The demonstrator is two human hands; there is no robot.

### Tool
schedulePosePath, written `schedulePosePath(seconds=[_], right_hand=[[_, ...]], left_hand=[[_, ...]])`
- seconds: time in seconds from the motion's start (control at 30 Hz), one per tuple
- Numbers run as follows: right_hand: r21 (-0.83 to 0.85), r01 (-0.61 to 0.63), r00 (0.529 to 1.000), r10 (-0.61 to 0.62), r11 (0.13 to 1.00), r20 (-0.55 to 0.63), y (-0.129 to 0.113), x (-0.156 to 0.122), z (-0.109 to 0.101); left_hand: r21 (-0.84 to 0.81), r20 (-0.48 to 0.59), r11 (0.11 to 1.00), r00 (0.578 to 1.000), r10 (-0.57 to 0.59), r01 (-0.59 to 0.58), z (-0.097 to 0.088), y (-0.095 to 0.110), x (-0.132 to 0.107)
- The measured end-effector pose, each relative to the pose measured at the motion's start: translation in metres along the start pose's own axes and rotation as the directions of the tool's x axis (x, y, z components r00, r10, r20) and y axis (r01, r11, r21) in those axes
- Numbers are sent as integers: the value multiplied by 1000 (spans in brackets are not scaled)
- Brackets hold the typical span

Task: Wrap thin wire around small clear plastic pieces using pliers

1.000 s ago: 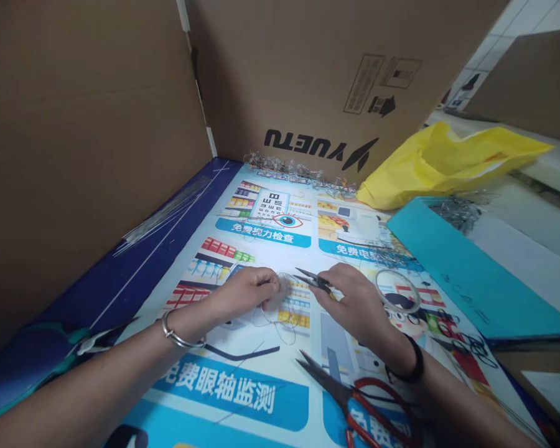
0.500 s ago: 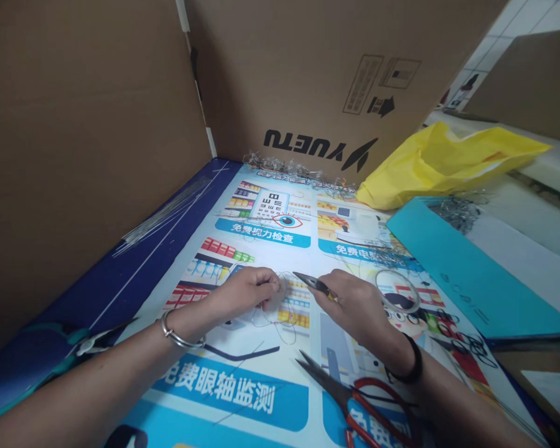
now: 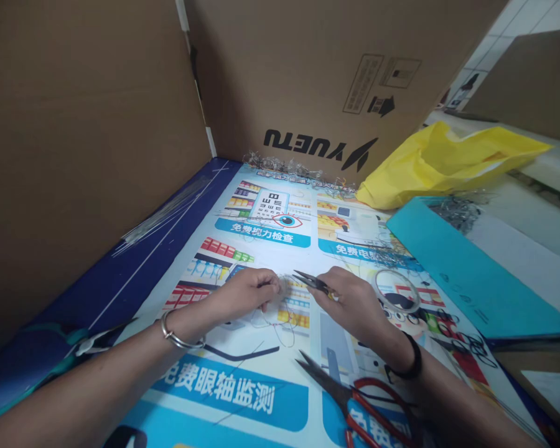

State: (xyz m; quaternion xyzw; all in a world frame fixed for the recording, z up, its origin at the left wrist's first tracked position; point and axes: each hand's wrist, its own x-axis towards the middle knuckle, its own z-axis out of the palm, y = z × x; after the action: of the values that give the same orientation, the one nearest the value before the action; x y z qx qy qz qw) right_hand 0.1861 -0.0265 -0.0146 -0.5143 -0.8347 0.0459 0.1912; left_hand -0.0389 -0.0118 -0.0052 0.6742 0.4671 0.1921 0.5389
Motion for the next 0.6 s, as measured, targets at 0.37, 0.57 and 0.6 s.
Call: schedulePosePath(seconds=[0.37,0.57,0.6], right_hand=[[-70,51,999,-49,996,17,-1,-2,4],[-152,68,997,-72,986,-22,-5,-4,-1],[-152,71,997,-75,986,-25,-5,-4,-2]], left_hand=[[-39,10,999,1000,7,-6,0,-3,1],[-156,-18,987,999,-37,34,-1,-1,0],[-169,-23,985,999,-49,45,-1,0,0]])
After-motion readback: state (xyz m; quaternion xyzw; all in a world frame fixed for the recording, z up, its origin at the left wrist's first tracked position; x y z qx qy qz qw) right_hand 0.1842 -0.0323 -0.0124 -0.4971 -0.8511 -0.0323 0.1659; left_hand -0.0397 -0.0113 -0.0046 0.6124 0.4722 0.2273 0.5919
